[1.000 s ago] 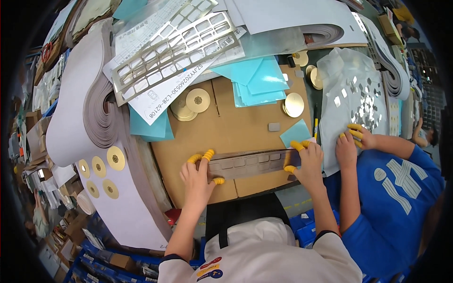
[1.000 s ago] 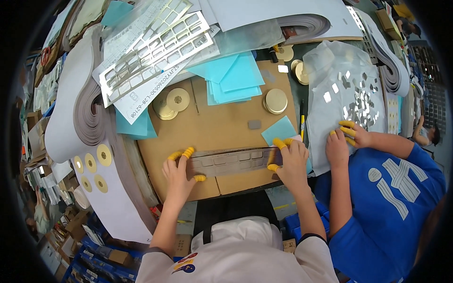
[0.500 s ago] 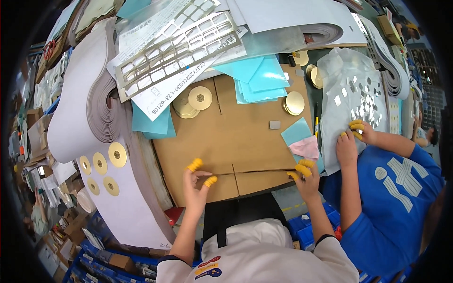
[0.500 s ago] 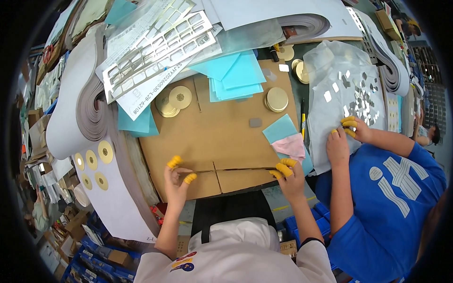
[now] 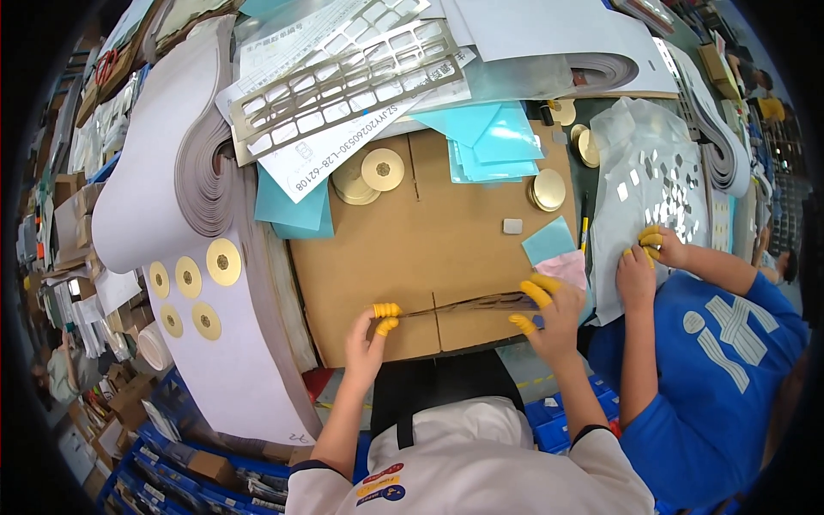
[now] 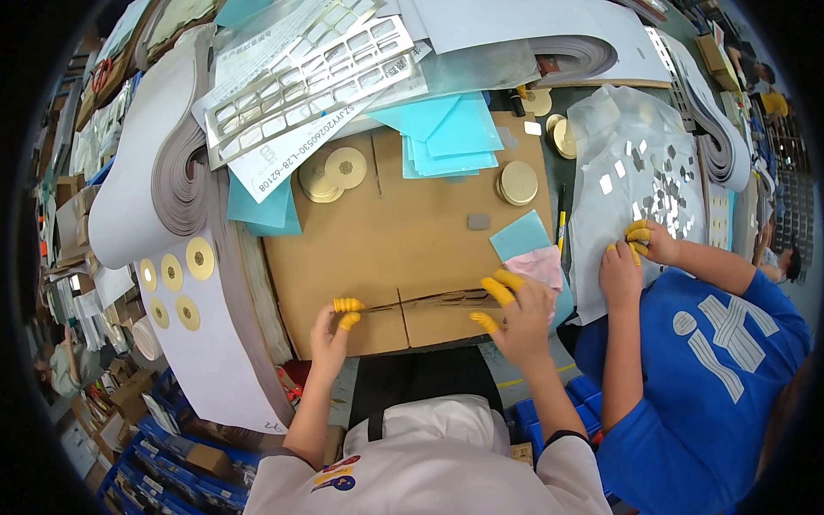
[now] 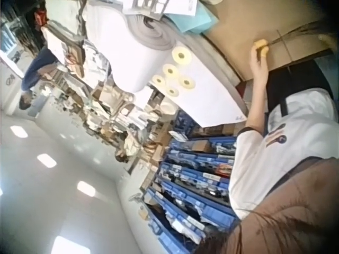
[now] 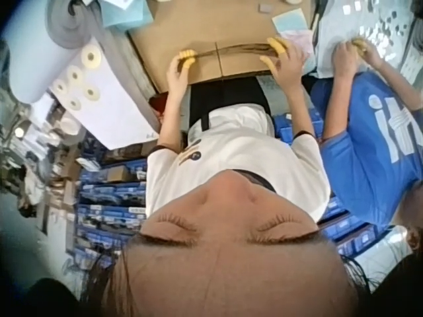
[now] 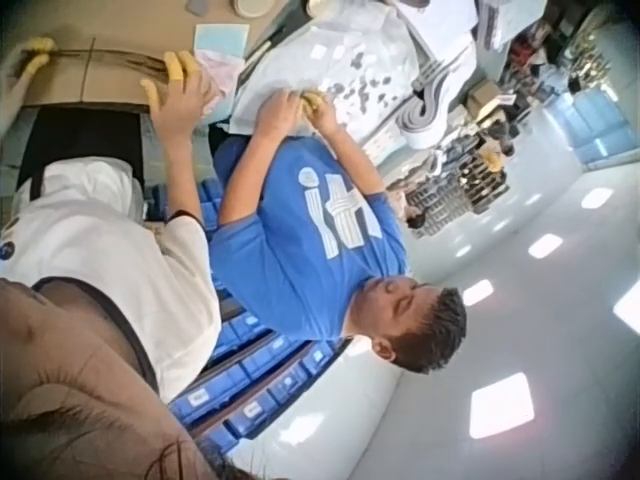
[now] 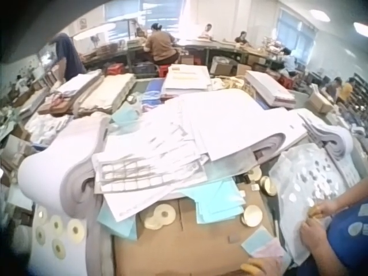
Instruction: The person assembles small metal components onto a metallic strip by hand, while wearing protective finger cots.
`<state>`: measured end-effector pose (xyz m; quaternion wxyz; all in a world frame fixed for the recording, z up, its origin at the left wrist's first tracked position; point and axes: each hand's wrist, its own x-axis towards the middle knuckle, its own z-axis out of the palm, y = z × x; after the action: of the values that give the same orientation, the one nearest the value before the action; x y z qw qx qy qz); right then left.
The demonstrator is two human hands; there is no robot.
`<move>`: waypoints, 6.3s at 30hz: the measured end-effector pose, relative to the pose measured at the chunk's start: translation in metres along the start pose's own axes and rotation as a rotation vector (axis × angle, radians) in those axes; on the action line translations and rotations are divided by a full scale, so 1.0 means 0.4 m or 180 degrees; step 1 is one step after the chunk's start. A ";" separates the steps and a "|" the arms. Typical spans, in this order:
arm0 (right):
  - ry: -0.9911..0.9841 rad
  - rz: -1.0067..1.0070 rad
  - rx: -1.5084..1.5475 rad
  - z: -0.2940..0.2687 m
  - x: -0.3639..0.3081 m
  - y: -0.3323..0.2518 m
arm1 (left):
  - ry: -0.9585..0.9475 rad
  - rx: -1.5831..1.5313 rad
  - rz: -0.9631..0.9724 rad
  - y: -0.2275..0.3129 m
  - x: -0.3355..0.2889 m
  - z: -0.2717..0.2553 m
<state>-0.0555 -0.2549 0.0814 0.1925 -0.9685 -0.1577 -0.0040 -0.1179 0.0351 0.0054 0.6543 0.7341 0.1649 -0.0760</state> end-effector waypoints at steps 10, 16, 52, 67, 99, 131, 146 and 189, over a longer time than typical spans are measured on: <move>-0.0781 -0.0374 0.1012 0.043 0.122 -0.072 | 0.0299 -0.2271 -0.0763 0.115 0.020 0.001; -0.1297 0.0267 0.1942 0.053 0.151 -0.094 | 0.0183 -0.1905 -0.0422 0.035 -0.032 0.013; -0.1252 -0.0125 0.2295 0.143 0.245 -0.316 | 0.0824 -0.2526 -0.0175 0.058 -0.053 0.042; -0.1045 -0.0330 0.2052 0.148 0.228 -0.307 | 0.0870 -0.2388 -0.0290 0.072 -0.054 0.041; -0.0181 -0.0688 0.1224 0.187 0.204 -0.312 | 0.0707 -0.2354 -0.0369 0.082 -0.042 0.031; 0.0131 -0.0716 0.1340 0.255 0.194 -0.324 | 0.0620 -0.2629 -0.0999 0.066 -0.019 -0.003; 0.0483 -0.1217 0.0754 0.274 0.182 -0.335 | 0.0710 -0.2347 -0.0735 0.046 -0.016 0.005; 0.0026 0.0576 0.2399 0.282 0.160 -0.315 | 0.0784 -0.2655 -0.1095 0.047 -0.015 0.011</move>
<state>-0.0394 -0.0828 0.0283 0.5351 -0.8399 -0.0612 0.0673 -0.1168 0.0282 0.0245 0.8470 0.3740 0.3771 -0.0229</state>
